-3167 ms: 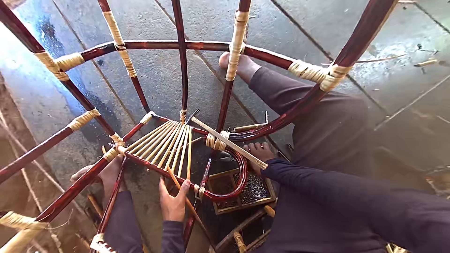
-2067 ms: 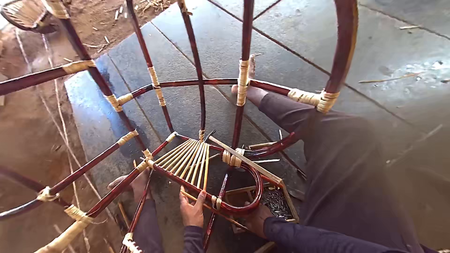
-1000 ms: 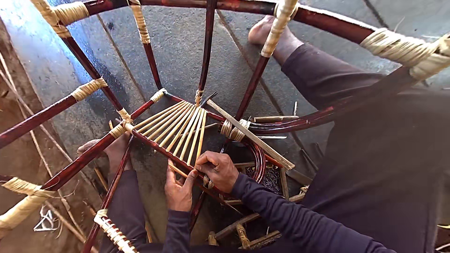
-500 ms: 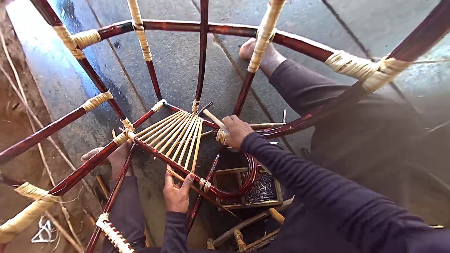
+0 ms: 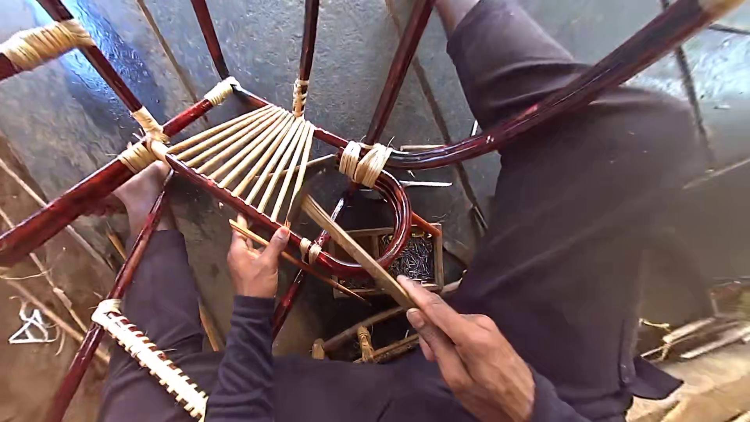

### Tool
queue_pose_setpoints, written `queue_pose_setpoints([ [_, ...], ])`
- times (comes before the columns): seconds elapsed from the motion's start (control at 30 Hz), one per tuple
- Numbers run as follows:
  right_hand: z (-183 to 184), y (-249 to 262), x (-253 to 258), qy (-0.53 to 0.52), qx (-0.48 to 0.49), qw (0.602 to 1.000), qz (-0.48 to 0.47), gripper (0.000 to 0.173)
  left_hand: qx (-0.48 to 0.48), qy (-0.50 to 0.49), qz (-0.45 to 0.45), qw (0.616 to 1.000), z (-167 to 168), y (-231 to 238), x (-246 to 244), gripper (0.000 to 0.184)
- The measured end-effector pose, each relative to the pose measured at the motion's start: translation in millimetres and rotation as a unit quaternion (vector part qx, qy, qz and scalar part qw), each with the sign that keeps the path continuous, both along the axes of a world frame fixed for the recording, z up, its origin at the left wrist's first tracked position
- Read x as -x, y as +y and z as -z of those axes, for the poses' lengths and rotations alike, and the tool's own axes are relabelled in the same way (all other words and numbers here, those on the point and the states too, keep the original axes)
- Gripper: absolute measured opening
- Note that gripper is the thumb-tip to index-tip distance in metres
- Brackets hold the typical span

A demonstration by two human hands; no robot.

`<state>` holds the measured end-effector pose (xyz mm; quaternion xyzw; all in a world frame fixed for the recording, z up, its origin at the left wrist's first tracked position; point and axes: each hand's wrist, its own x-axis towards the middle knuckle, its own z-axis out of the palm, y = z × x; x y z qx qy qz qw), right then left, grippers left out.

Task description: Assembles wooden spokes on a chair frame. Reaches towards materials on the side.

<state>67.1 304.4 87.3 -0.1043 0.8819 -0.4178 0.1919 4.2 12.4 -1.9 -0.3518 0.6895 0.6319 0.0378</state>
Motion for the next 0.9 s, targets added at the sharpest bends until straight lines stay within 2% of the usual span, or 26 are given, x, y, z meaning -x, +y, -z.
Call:
queue_pose_setpoints([
  [0.2,13.3,-9.8,5.8,0.051,-0.029,0.998,0.004,0.042,-0.015,-0.002,-0.012,1.0,-1.5,-1.7,0.7,0.086],
  [0.37,-3.4,-14.2,8.0,0.026,0.049,0.994,0.099,0.043,-0.02,-0.005,-0.019,1.0,0.4,-2.1,-1.1,0.088],
  [0.57,10.2,-12.4,6.2,0.019,-0.019,0.999,0.04,0.041,-0.017,-0.007,-0.019,1.0,0.8,-2.2,0.4,0.088],
  [0.7,4.0,-16.1,7.2,0.013,0.022,0.995,0.097,0.042,-0.03,0.003,-0.019,0.999,3.0,-2.3,1.4,0.089],
  [0.8,12.3,-15.8,-1.5,0.031,-0.027,0.998,0.05,0.042,-0.02,-0.004,-0.005,1.0,-2.4,-2.0,0.5,0.088],
  [0.9,1.1,-14.1,8.2,0.069,0.017,0.994,0.081,0.042,-0.015,0.001,-0.006,1.0,-0.1,-1.8,3.1,0.087],
])
